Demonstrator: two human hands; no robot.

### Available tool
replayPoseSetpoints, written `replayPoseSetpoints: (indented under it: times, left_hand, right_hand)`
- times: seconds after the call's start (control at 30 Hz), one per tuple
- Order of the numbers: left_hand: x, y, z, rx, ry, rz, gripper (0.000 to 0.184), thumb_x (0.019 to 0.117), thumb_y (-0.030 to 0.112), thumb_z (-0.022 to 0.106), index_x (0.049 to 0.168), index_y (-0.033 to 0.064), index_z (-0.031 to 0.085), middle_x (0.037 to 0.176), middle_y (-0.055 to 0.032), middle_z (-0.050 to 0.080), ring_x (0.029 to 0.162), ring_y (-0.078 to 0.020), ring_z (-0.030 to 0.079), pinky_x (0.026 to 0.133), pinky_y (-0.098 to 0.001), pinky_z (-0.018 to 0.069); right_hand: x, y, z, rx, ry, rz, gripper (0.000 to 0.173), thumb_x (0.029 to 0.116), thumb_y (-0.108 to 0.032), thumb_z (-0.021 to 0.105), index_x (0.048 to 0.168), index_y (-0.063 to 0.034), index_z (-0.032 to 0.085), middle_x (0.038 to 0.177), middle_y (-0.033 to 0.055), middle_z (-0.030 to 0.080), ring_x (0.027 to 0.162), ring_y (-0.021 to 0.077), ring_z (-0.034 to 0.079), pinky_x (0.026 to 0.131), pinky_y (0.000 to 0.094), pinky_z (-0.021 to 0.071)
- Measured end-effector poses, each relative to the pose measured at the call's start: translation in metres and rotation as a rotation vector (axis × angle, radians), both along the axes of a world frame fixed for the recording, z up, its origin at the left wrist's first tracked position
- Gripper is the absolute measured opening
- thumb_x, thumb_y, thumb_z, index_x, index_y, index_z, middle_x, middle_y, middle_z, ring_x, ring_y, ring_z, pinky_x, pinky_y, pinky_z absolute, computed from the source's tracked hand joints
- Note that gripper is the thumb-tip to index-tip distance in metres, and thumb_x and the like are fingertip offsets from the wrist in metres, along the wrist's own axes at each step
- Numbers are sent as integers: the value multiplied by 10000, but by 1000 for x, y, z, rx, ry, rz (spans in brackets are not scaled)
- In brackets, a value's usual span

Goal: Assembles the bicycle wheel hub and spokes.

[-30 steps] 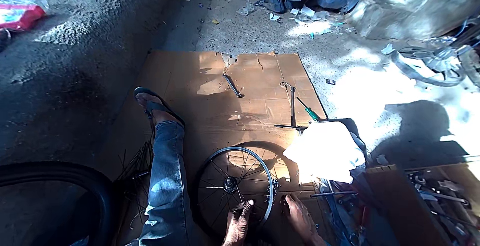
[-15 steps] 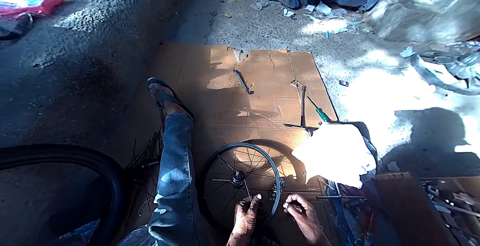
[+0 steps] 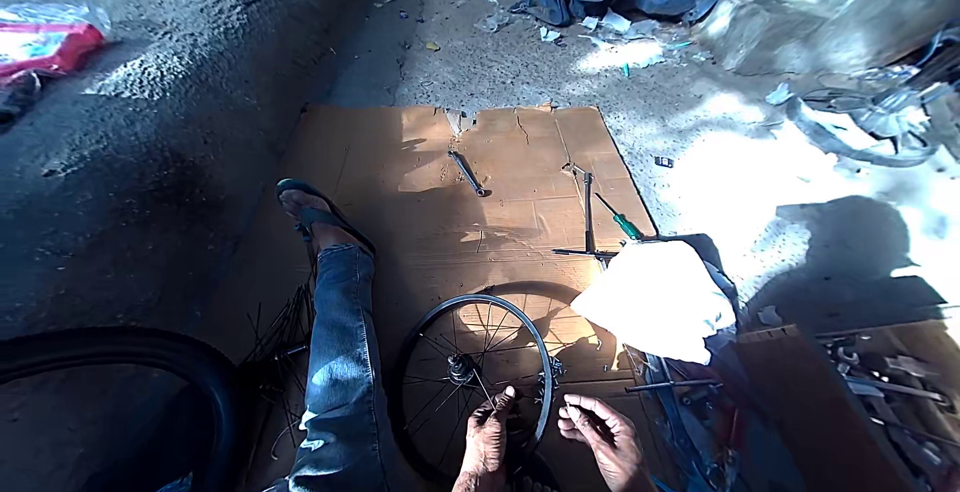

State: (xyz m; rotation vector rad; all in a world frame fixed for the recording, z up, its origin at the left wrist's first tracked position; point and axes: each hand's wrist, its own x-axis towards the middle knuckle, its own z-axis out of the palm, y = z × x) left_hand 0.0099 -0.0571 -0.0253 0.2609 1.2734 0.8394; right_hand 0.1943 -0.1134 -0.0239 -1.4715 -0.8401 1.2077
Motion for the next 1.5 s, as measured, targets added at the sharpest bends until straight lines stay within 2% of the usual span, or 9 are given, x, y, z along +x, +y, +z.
replayPoseSetpoints:
  times: [0.1, 0.27, 0.4, 0.63, 0.8, 0.9, 1.07, 1.37, 1.5]
  left_hand:
    - [1, 0, 0, -9, 24, -1, 267, 1043, 195, 619, 1098, -59, 684, 951, -198, 718, 782, -296, 726, 712, -443, 640]
    - [0, 1, 8, -32, 43, -2, 278, 1042, 204, 622, 1095, -61, 689, 933, -194, 723, 760, -282, 727, 700, -422, 639]
    - [-2, 0, 10, -33, 33, -2, 282, 1041, 208, 624, 1103, -59, 688, 917, -192, 721, 730, -272, 721, 680, -410, 637]
    - [1, 2, 7, -24, 34, -2, 275, 1041, 196, 624, 1058, -69, 694, 891, -199, 728, 726, -285, 733, 691, -425, 647]
    - [0, 0, 4, -18, 27, 1, 280, 1036, 187, 631, 1055, -84, 697, 898, -201, 735, 724, -284, 739, 694, -420, 651]
    - [0, 0, 4, -24, 17, 1, 276, 1035, 186, 634, 1030, -84, 691, 876, -197, 734, 719, -279, 740, 693, -413, 651]
    - [0, 2, 7, -46, 2, -1, 274, 1035, 188, 635, 1036, -82, 684, 861, -195, 731, 702, -272, 737, 677, -402, 649]
    - [-1, 2, 6, -58, -6, 9, 283, 1037, 187, 632, 1054, -92, 677, 861, -208, 732, 697, -286, 741, 681, -409, 653]
    - [0, 2, 7, -63, 1, -2, 293, 1040, 199, 628, 1059, -89, 675, 861, -207, 732, 695, -286, 741, 676, -407, 654]
  right_hand:
    - [-2, 3, 3, 43, -52, 10, 167, 949, 0, 672, 1114, 22, 689, 996, 153, 767, 843, 295, 773, 728, 417, 681]
    - [-12, 5, -13, 156, -259, 37, 138, 940, -108, 710, 1072, -65, 715, 997, 45, 746, 801, 166, 743, 711, 327, 659]
    - [-22, 9, -28, 191, -356, 49, 152, 946, -146, 659, 1059, -60, 713, 1040, 61, 684, 910, 98, 676, 764, 236, 595]
    - [-30, 8, -32, 164, -358, -20, 141, 915, -104, 661, 1027, -43, 721, 1032, 66, 692, 945, 112, 679, 811, 247, 594]
    - [-29, 5, -27, 161, -372, -35, 109, 886, -106, 680, 966, -61, 738, 966, 33, 703, 860, 97, 683, 768, 255, 600]
    - [-29, 4, -26, 132, -398, -30, 105, 876, -134, 685, 952, -89, 742, 949, 7, 703, 854, 94, 665, 795, 290, 561]
    - [-26, 6, -26, 158, -424, -20, 111, 863, -134, 699, 934, -78, 763, 927, 15, 712, 828, 77, 668, 734, 227, 571]
    - [-26, 5, -24, 195, -455, 1, 135, 867, -117, 706, 955, -70, 796, 968, 41, 719, 836, 74, 679, 742, 217, 591]
    - [-23, 5, -29, 204, -524, 27, 137, 879, -144, 696, 977, -91, 776, 973, 19, 715, 843, 75, 683, 754, 240, 601]
